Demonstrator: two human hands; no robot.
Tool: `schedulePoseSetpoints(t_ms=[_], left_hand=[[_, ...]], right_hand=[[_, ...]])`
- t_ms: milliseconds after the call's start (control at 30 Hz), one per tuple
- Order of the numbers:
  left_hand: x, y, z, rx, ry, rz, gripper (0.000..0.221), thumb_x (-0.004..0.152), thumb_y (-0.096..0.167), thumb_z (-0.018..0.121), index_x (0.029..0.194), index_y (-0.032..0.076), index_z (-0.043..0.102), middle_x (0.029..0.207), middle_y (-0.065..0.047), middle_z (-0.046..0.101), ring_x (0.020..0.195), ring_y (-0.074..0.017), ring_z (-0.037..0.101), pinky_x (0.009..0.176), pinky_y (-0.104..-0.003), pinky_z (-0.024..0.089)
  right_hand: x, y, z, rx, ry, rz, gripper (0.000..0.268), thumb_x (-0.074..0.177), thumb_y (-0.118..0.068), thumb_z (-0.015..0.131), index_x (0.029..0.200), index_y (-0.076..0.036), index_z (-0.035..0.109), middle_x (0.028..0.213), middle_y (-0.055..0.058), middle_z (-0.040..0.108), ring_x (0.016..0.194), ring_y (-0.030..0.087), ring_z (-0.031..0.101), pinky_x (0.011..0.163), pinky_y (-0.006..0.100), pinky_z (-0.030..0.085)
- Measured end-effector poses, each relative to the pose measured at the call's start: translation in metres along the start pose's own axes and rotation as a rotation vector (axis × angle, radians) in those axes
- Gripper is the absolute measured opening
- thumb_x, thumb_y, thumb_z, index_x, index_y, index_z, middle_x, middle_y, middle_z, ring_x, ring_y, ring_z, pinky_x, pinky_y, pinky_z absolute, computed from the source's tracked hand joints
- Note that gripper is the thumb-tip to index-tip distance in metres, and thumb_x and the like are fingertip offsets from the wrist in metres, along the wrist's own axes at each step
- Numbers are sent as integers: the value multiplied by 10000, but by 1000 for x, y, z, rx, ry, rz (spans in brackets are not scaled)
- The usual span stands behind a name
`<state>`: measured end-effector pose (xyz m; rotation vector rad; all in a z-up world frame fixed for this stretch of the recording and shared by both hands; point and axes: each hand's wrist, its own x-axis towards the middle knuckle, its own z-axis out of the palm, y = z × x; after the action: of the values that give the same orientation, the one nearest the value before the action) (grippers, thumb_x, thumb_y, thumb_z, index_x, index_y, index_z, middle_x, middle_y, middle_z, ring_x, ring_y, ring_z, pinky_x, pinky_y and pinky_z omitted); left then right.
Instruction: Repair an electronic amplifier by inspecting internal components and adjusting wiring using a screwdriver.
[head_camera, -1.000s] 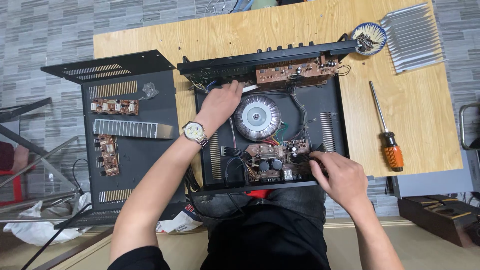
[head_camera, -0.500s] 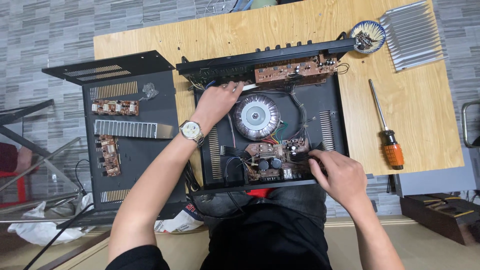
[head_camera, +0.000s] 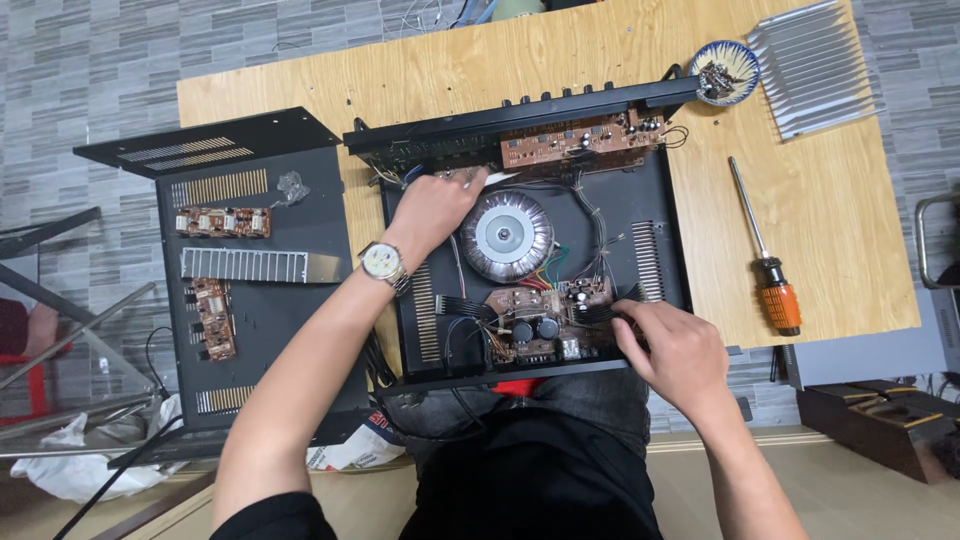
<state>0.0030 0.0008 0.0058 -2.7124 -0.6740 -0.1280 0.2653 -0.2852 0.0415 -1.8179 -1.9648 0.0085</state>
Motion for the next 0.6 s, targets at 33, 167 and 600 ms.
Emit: schedulePoseSetpoints(t_ms=[33, 167, 600], left_hand=[[-7, -1, 0, 13, -30, -5, 346, 975, 125, 518, 1306, 165, 610, 891, -45, 715, 643, -232, 746, 556, -367, 588], [-26, -6, 3, 21, -77, 9, 429, 956, 81, 524, 1381, 123, 575, 869, -85, 725, 621, -255, 744, 545, -386, 584], [-6, -7, 0, -44, -34, -18, 333, 958, 81, 518, 1264, 142, 636, 841, -62, 756, 640, -234, 748, 572, -360, 587]], right_hand=[[0, 0, 0, 9, -1, -2, 170, 1006, -314, 618, 1064, -198, 729, 764, -3, 716, 762, 189, 737, 671, 295, 579], [1, -2, -1, 4, -11, 7, 163, 1003, -311, 624, 1071, -209, 731, 755, -11, 711, 757, 187, 732, 674, 294, 577], [-2, -1, 0, -13, 28, -12, 175, 1002, -337, 620, 1079, -219, 724, 734, -9, 689, 731, 189, 725, 659, 294, 575]])
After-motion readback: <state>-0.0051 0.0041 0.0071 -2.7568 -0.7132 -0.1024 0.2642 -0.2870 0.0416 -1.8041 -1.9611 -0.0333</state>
